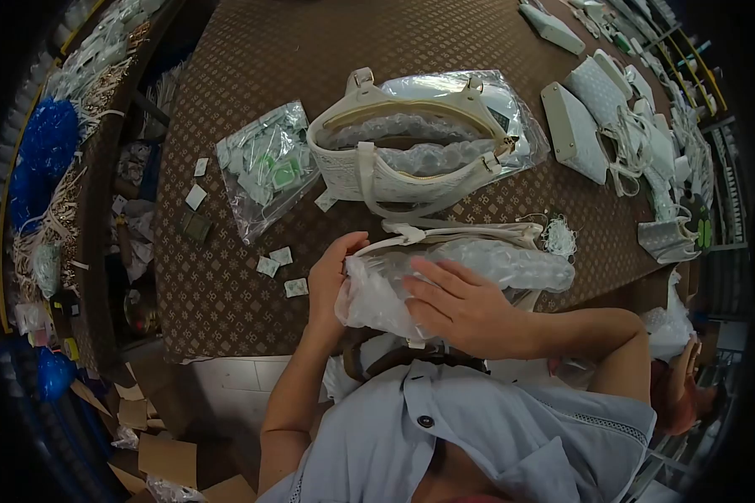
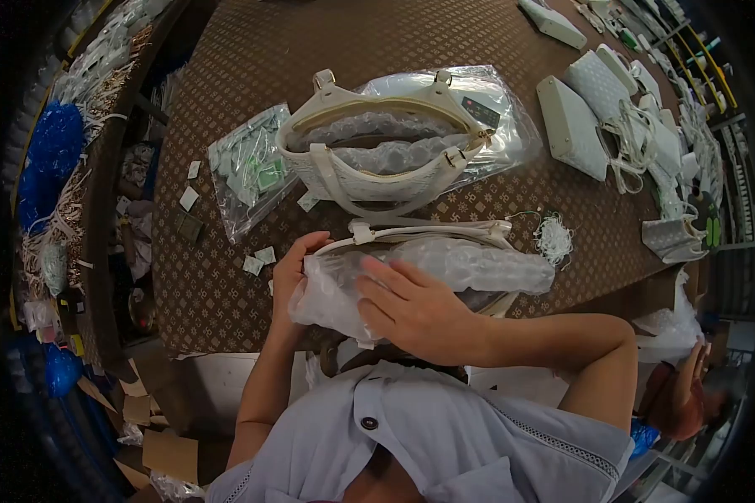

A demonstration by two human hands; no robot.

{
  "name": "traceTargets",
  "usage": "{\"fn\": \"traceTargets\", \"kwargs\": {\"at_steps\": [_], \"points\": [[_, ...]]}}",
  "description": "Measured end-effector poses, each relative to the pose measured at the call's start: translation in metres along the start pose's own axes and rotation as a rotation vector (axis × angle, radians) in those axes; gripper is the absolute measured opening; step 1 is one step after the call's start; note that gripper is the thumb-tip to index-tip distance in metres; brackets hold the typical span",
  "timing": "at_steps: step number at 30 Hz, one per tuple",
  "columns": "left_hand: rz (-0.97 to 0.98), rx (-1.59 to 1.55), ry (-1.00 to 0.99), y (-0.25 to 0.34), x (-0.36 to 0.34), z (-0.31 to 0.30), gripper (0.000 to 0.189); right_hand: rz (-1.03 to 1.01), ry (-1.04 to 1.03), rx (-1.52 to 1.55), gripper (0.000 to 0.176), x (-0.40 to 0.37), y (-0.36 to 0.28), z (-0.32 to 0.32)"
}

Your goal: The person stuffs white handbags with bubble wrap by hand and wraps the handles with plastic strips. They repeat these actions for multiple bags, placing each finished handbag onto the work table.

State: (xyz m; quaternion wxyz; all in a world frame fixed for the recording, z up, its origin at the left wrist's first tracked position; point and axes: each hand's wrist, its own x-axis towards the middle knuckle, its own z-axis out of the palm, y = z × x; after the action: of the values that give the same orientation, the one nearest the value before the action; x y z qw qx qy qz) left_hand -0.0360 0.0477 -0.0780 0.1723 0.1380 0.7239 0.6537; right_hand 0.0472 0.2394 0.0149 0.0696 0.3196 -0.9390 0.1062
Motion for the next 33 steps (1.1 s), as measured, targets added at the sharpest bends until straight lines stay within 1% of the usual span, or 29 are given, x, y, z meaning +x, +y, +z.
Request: {"fn": "traceTargets", "kwargs": {"at_steps": [1, 2, 4, 5, 7, 8, 10, 11, 13, 14, 15, 16, 17, 19, 20, 22, 23, 25, 26, 28, 29, 31, 32, 33], "points": [[0.053, 0.066, -0.029, 0.0, 0.0, 0.0, 0.047, 0.04, -0.08, 0.073, 0.031, 0.004, -0.001, -0.002], [0.054, 0.066, -0.037, 0.002, 0.002, 0.001, 0.047, 0.048, -0.079, 0.072, 0.031, 0.009, 0.0, -0.006], [-0.125, -0.012, -0.125, 0.013, 0.005, 0.0, 0.05, 0.353, -0.558, 0.304, 0.028, 0.026, 0.005, -0.018], [-0.124, -0.009, -0.127, 0.014, 0.006, -0.002, 0.05, 0.354, -0.555, 0.306, 0.028, 0.027, 0.009, -0.013], [-0.274, -0.228, -0.277, 0.014, 0.009, -0.011, 0.055, 0.142, -0.177, 0.134, 0.028, 0.027, 0.02, 0.003], [-0.28, -0.228, -0.275, 0.016, 0.008, -0.014, 0.055, 0.142, -0.18, 0.139, 0.028, 0.027, 0.025, 0.006], [-0.057, 0.014, -0.384, 0.025, 0.008, -0.017, 0.057, 0.125, -0.321, 0.13, 0.044, 0.027, 0.035, 0.012], [-0.062, 0.011, -0.387, 0.028, 0.007, -0.018, 0.057, 0.128, -0.325, 0.134, 0.044, 0.027, 0.038, 0.017], [-0.117, 0.112, -0.408, 0.034, 0.007, -0.017, 0.055, 0.446, -0.591, 0.377, 0.041, 0.027, 0.047, 0.034], [-0.118, 0.112, -0.407, 0.036, 0.006, -0.016, 0.055, 0.445, -0.591, 0.378, 0.041, 0.025, 0.055, 0.053], [-0.123, 0.143, -0.403, 0.037, 0.005, -0.014, 0.054, 0.398, -0.595, 0.294, 0.038, 0.02, 0.064, 0.078], [-0.128, 0.174, -0.401, 0.038, 0.004, -0.011, 0.053, 0.353, -0.596, 0.209, 0.035, 0.018, 0.07, 0.093], [-0.131, 0.179, -0.412, 0.036, 0.002, -0.008, 0.053, 0.363, -0.593, 0.217, 0.035, 0.022, 0.071, 0.098], [-0.066, 0.231, -0.335, 0.033, 0.004, -0.002, 0.051, 0.232, -0.623, 0.239, 0.039, 0.035, 0.071, 0.103], [-0.061, 0.235, -0.341, 0.035, 0.003, -0.002, 0.051, 0.239, -0.617, 0.237, 0.039, 0.033, 0.069, 0.099], [-0.137, 0.276, -0.282, 0.039, 0.004, -0.005, 0.048, 0.18, -0.526, 0.252, 0.037, 0.031, 0.067, 0.086], [-0.134, 0.269, -0.271, 0.036, 0.006, -0.004, 0.048, 0.171, -0.532, 0.245, 0.037, 0.034, 0.067, 0.081], [-0.037, 0.283, -0.228, 0.029, 0.002, -0.003, 0.047, 0.319, -0.691, 0.32, 0.036, 0.033, 0.059, 0.079], [-0.038, 0.288, -0.241, 0.031, 0.001, -0.004, 0.047, 0.329, -0.686, 0.328, 0.036, 0.031, 0.055, 0.079], [-0.102, 0.301, -0.252, 0.036, 0.002, -0.003, 0.047, 0.383, -0.464, 0.443, 0.034, 0.031, 0.053, 0.078], [-0.102, 0.305, -0.252, 0.034, 0.0, -0.001, 0.047, 0.383, -0.461, 0.444, 0.034, 0.029, 0.05, 0.087], [0.059, 0.355, -0.179, 0.028, -0.004, 0.008, 0.048, 0.355, -0.256, 0.534, 0.033, 0.017, 0.048, 0.133], [0.062, 0.359, -0.189, 0.03, -0.003, 0.009, 0.048, 0.363, -0.247, 0.535, 0.033, 0.014, 0.052, 0.166], [0.038, 0.369, -0.184, 0.033, -0.002, 0.01, 0.05, 0.512, -0.225, 0.792, 0.031, 0.013, 0.055, 0.205]]}}
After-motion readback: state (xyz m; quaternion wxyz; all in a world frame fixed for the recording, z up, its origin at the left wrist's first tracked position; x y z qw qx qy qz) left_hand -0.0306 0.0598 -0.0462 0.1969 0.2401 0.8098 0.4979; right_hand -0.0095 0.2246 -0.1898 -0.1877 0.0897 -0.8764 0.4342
